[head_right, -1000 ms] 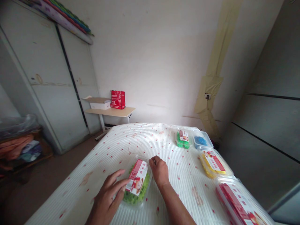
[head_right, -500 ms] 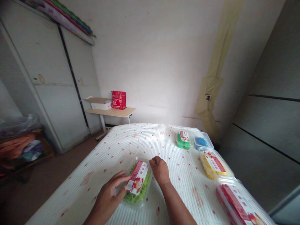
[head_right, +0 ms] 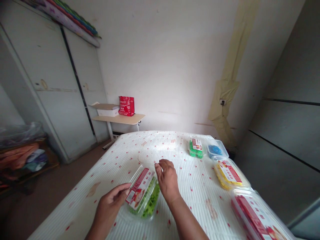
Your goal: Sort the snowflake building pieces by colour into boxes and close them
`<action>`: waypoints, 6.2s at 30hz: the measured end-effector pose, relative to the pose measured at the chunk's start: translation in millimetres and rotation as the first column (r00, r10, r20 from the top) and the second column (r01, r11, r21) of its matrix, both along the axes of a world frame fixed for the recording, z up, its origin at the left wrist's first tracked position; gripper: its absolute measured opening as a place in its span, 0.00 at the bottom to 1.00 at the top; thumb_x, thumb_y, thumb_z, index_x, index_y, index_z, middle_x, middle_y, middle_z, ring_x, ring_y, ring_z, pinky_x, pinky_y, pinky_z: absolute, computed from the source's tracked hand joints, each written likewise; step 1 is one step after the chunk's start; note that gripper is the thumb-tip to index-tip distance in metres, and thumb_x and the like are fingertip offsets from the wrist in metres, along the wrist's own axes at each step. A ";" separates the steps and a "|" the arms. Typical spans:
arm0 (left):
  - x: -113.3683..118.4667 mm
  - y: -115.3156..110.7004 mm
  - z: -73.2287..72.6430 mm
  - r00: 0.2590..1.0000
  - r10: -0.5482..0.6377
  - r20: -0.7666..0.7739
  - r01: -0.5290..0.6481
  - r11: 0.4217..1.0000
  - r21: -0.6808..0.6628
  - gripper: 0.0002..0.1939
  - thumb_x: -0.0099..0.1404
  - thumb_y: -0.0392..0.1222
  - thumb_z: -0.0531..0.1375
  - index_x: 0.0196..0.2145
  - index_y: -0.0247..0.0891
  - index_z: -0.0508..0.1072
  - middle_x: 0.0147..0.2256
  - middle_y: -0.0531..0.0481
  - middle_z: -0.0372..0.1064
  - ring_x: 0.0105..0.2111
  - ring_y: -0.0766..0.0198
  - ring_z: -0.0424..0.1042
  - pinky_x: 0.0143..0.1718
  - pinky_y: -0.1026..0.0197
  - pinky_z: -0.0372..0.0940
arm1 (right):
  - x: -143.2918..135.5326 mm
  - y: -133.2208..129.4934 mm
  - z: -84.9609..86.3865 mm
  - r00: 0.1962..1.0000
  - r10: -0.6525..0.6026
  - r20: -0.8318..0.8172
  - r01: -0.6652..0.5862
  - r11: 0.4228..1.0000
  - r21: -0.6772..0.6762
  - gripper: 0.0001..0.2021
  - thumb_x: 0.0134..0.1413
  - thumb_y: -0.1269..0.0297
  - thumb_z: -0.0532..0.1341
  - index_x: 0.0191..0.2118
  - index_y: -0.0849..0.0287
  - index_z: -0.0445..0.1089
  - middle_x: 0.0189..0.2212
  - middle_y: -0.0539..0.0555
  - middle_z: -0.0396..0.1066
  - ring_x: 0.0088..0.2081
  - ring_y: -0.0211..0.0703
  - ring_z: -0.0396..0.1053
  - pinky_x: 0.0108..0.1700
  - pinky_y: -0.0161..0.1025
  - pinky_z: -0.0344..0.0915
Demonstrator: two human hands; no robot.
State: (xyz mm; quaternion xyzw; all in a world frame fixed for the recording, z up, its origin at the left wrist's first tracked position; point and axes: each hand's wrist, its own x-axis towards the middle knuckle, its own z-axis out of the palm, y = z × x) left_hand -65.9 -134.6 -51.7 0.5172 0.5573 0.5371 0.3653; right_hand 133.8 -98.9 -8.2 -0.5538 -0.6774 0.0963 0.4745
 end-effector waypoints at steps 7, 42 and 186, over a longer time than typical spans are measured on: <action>-11.3 9.4 -2.8 0.823 0.128 0.554 -0.002 0.975 -0.222 0.20 0.38 0.44 0.68 0.32 0.34 0.75 0.25 0.52 0.72 0.20 0.72 0.66 0.18 0.71 0.56 | 15.3 -9.3 7.5 0.992 0.061 0.115 -0.039 0.983 -0.179 0.09 0.49 0.60 0.59 0.34 0.57 0.73 0.49 0.58 0.65 0.51 0.49 0.60 0.50 0.45 0.58; -13.9 10.6 -6.1 0.684 0.140 0.716 -0.002 0.982 -0.190 0.19 0.38 0.37 0.69 0.32 0.32 0.74 0.26 0.49 0.75 0.24 0.69 0.71 0.21 0.72 0.61 | -31.9 -38.1 6.1 0.983 0.174 0.055 -0.139 0.907 -0.398 0.05 0.50 0.64 0.56 0.32 0.60 0.64 0.24 0.51 0.67 0.23 0.36 0.66 0.24 0.31 0.55; -3.7 -29.9 -6.3 0.917 -0.364 0.163 0.395 0.884 -0.251 0.19 0.54 0.55 0.53 0.16 0.38 0.59 0.11 0.59 0.53 0.12 0.74 0.49 0.16 0.68 0.45 | 6.3 -84.5 -46.7 0.546 -0.026 -0.837 -0.668 0.590 -0.454 0.09 0.38 0.63 0.59 0.25 0.59 0.58 0.17 0.49 0.71 0.15 0.33 0.63 0.20 0.29 0.52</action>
